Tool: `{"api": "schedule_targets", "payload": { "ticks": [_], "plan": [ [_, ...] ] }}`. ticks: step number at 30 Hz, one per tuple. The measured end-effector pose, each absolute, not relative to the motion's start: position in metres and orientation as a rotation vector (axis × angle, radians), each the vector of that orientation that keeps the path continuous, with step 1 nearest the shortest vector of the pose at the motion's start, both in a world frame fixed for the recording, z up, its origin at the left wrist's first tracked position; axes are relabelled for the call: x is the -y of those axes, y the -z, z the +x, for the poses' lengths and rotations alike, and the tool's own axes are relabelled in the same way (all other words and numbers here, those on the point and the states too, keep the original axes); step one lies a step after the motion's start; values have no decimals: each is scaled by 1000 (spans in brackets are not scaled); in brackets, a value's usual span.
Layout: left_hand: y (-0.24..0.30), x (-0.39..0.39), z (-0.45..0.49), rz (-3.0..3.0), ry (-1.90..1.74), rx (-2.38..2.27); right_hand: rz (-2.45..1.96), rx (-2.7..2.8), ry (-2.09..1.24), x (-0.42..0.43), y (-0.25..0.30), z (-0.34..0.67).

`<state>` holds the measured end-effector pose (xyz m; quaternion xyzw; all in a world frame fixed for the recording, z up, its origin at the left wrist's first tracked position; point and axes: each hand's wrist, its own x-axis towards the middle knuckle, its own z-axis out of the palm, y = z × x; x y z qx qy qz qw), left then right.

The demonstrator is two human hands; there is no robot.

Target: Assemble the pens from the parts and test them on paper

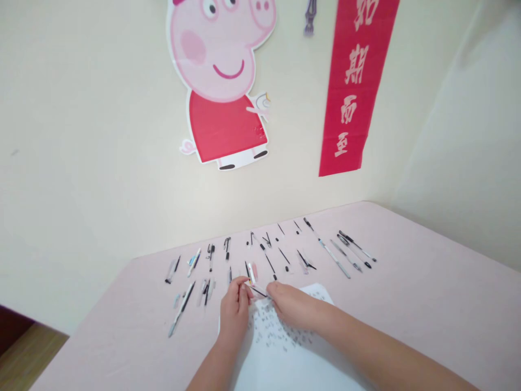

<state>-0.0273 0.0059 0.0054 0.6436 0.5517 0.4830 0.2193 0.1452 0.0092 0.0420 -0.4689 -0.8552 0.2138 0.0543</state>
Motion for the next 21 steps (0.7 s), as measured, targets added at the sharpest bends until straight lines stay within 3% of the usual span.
{"api": "schedule_targets", "payload": {
  "ticks": [7,21],
  "plan": [
    [-16,-1,-21,2404,-1210,-1356,-1346,2680,-383,-6,-28,137],
    [-10,1,-23,2540,-982,-1284,-1248,2609,-442,-9,-20,148]
  ]
}}
